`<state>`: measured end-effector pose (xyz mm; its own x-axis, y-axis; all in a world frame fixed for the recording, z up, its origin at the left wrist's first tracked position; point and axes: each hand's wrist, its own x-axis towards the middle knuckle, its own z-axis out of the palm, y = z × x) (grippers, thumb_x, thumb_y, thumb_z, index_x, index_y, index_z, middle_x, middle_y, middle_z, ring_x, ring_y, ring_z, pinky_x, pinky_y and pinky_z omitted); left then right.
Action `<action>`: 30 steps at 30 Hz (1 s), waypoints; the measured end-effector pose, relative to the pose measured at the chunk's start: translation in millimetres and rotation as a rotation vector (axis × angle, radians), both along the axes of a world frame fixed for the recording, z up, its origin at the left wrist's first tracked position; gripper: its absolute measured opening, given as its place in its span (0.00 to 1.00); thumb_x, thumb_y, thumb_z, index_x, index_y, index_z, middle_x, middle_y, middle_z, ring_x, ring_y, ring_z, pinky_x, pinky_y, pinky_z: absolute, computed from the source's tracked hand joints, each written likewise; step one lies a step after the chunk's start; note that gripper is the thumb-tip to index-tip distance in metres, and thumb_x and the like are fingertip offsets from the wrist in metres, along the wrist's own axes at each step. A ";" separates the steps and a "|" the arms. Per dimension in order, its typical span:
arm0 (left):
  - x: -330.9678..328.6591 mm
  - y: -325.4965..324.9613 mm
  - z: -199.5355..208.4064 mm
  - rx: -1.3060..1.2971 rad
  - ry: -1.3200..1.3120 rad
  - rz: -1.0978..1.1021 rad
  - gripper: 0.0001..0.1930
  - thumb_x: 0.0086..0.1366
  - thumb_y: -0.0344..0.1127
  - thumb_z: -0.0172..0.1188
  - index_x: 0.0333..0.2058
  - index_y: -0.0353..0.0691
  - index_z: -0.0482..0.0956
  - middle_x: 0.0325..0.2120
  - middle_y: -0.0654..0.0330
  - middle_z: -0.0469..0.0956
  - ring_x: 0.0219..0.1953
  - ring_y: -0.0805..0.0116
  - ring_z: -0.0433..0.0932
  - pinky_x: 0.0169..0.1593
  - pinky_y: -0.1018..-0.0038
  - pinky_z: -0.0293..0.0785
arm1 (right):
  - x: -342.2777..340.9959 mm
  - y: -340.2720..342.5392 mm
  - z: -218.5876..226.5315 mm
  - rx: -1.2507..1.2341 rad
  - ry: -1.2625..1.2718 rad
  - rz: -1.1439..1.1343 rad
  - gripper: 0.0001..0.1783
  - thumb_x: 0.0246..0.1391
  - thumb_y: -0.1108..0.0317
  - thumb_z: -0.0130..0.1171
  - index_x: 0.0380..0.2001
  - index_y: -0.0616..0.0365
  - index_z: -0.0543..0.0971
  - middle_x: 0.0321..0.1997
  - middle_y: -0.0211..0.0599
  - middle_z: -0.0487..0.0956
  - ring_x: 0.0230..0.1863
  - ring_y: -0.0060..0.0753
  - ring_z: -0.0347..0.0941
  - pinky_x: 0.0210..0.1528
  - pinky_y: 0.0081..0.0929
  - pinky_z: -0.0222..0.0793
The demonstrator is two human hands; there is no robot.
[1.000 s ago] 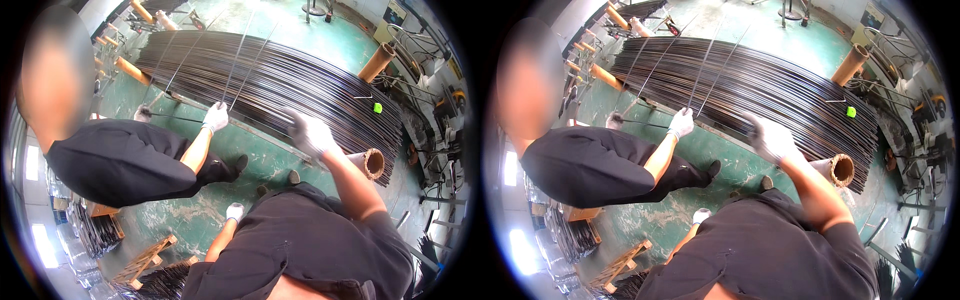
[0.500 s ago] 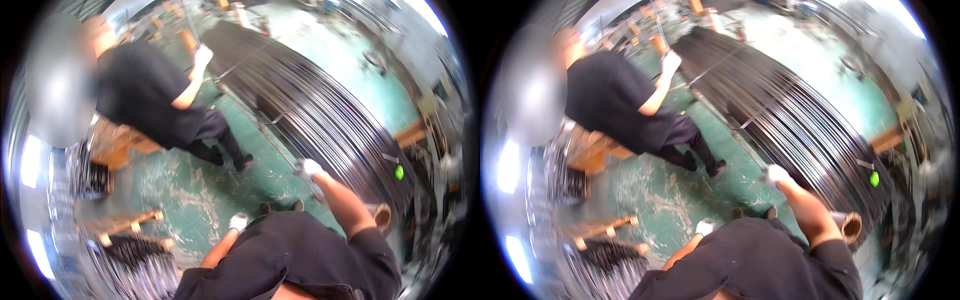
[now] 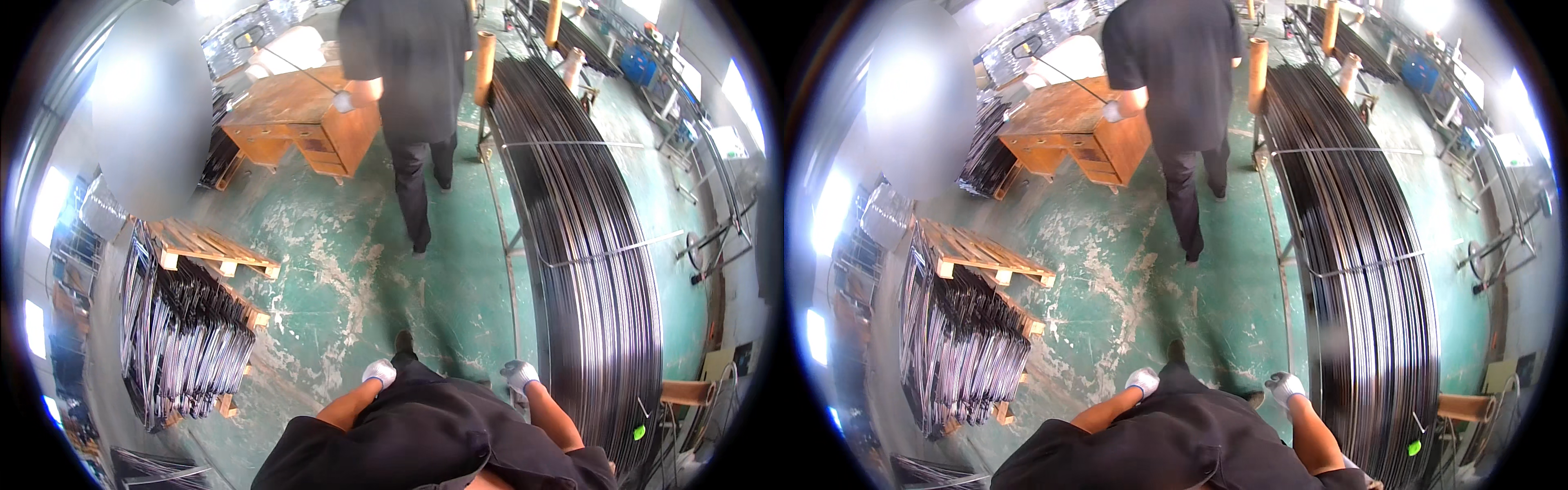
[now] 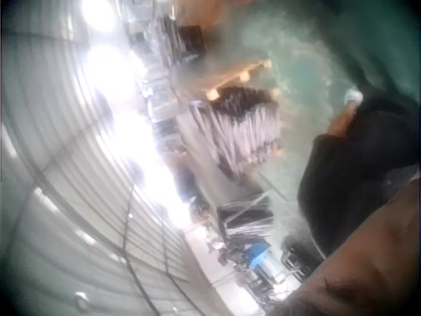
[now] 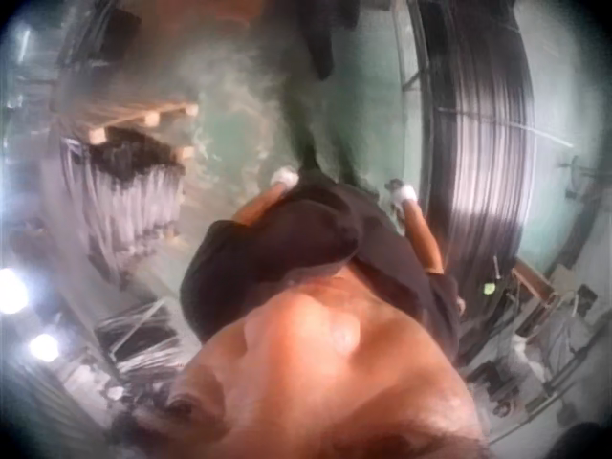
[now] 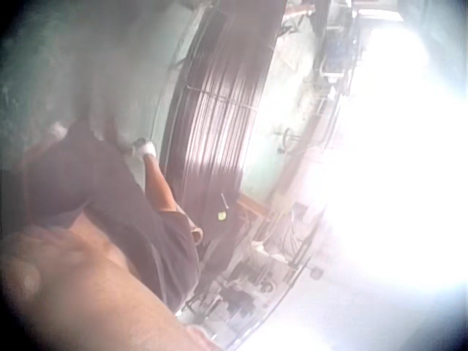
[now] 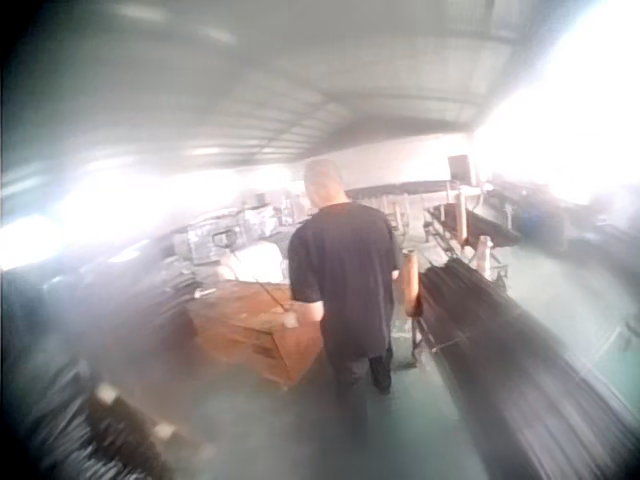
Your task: The person operates a metal cutting machine to cut long metal rods into shorter segments. They load the rods into the machine, activate the cutting mechanism, and then remove the cut pieces to stack them on a nearby rack. The person also adjusts the machine's clamping mechanism and moves a wooden board with a coworker.
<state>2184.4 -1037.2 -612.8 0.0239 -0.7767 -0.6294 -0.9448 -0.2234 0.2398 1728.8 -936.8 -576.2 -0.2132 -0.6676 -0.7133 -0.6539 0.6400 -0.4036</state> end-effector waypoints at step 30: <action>254.5 -491.6 -7.0 0.059 0.121 0.227 0.23 0.67 0.54 0.57 0.47 0.45 0.89 0.46 0.43 0.87 0.54 0.41 0.85 0.59 0.52 0.80 | 113.2 -600.3 -102.0 -0.196 0.369 1.135 0.14 0.53 0.62 0.71 0.44 0.48 0.86 0.49 0.36 0.87 0.53 0.48 0.83 0.55 0.41 0.81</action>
<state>2438.9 -1528.7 -619.9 0.1153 -0.7219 -0.6823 -0.8339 -0.4436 0.3284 1842.0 -1537.1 -678.2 0.3951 -0.6965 -0.5990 -0.9000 -0.4242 -0.1004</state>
